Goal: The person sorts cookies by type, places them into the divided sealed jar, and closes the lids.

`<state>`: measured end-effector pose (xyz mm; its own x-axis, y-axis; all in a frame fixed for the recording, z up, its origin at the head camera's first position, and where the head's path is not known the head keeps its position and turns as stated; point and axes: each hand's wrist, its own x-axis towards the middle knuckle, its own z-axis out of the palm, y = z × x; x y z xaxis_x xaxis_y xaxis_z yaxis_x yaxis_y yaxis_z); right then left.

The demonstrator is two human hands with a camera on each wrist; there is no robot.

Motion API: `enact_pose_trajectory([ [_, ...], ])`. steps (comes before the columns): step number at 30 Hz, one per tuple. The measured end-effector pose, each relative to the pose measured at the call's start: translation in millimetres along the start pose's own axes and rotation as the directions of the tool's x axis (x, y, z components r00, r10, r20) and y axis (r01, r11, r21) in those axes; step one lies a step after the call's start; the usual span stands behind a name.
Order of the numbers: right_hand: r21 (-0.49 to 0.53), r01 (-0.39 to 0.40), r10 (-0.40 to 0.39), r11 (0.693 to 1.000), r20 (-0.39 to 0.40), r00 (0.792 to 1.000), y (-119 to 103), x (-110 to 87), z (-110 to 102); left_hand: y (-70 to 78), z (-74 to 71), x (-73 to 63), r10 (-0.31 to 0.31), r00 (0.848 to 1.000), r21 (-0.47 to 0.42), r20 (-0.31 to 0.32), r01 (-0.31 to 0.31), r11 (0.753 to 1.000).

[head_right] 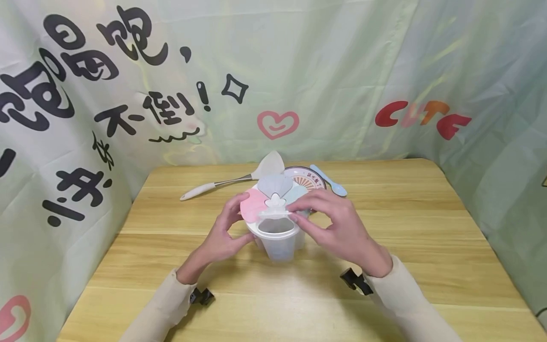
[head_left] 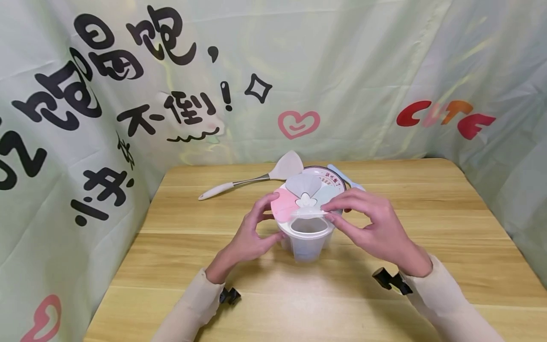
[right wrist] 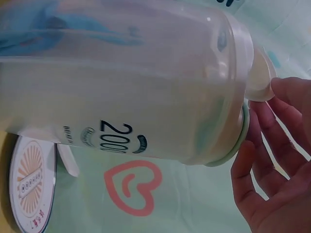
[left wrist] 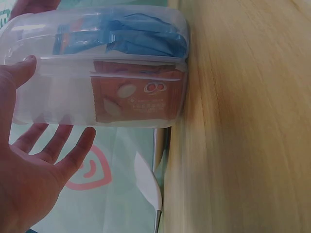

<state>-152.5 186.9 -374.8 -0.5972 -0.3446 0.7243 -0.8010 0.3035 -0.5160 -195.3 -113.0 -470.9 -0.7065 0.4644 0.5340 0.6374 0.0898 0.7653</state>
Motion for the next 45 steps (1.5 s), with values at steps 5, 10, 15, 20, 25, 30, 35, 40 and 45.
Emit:
enact_pose_trajectory([
  [5,-0.020,0.086,-0.087,0.996,-0.023,0.996,-1.1,-8.0,4.7,1.2,-0.7,1.2,-0.002,1.000,0.002,-0.002,0.002,1.000],
  [10,-0.046,0.117,-0.118,0.992,-0.036,0.992,0.0,-14.3,9.4,0.1,-0.2,1.6,0.004,1.000,0.001,-0.005,-0.004,1.000],
  [15,-0.046,0.097,-0.098,0.994,-0.029,0.995,-1.0,-16.4,9.7,-1.4,0.6,1.2,0.008,1.000,0.003,-0.008,-0.008,1.000],
  [20,-0.063,0.066,-0.065,0.996,0.017,0.998,-3.3,-15.7,9.0,-1.0,0.9,1.3,0.004,1.000,0.001,-0.008,-0.004,1.000],
  [25,-0.126,0.102,-0.094,0.987,0.068,0.993,-4.6,-14.8,9.6,-2.4,0.8,1.2,0.002,1.000,0.001,0.000,-0.002,1.000],
  [30,-0.154,0.170,-0.157,0.973,0.092,0.983,-5.3,-14.6,9.7,-1.0,-0.1,1.8,0.001,1.000,0.003,0.002,-0.001,1.000],
  [35,-0.178,0.187,-0.168,0.966,0.120,0.979,-6.1,-14.4,8.3,1.5,0.1,2.5,0.007,1.000,0.004,0.001,-0.007,1.000],
  [40,-0.226,0.244,-0.221,0.943,0.121,0.968,-6.6,-13.7,9.6,2.0,1.1,1.7,0.020,1.000,0.009,0.001,-0.020,1.000],
  [45,-0.224,0.238,-0.220,0.945,0.106,0.970,-8.1,-14.5,11.8,0.6,0.3,0.5,0.014,1.000,0.011,0.006,-0.014,1.000],
])
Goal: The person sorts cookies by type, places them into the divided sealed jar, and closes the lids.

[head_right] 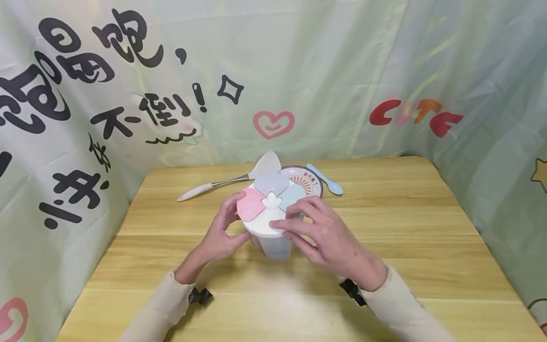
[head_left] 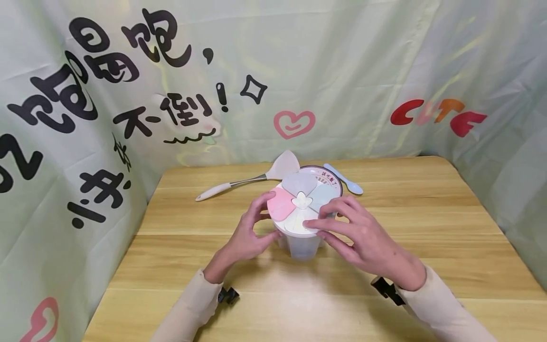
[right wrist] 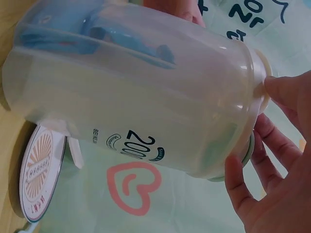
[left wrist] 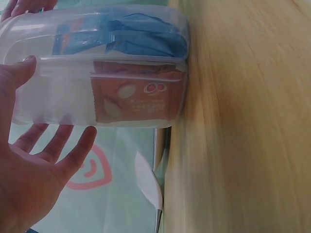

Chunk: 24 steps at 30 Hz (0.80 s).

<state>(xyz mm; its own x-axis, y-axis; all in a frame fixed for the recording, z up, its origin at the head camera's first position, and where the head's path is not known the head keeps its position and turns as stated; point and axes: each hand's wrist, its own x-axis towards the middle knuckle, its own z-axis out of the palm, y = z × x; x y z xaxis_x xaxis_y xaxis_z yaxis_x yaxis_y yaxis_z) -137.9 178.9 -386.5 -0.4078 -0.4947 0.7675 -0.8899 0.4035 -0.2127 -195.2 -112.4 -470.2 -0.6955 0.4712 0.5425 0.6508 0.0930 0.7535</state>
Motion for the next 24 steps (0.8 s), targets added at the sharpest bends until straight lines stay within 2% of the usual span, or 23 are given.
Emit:
enact_pose_trajectory([
  [8,0.070,-0.067,0.065,0.995,0.029,0.997,-2.4,-1.5,0.2,-0.4,-2.5,-0.3,-0.018,1.000,-0.011,0.019,0.018,1.000],
  [14,0.230,-0.201,0.207,0.952,-0.003,0.978,1.3,-5.1,-9.8,-0.8,-4.9,-0.2,-0.006,0.999,-0.008,0.048,0.006,1.000],
  [18,0.271,-0.248,0.278,0.930,-0.078,0.957,16.2,-0.1,-20.5,1.5,-18.1,4.3,0.012,0.999,-0.043,0.053,-0.010,0.999],
  [21,0.284,-0.287,0.333,0.915,-0.129,0.934,32.8,7.4,-30.4,6.4,-34.2,13.7,0.023,1.000,-0.058,0.007,-0.023,0.998],
  [24,0.243,-0.334,0.379,0.911,-0.168,0.910,51.5,15.9,-39.6,9.9,-50.6,30.0,0.044,0.998,-0.004,-0.055,-0.045,0.999],
])
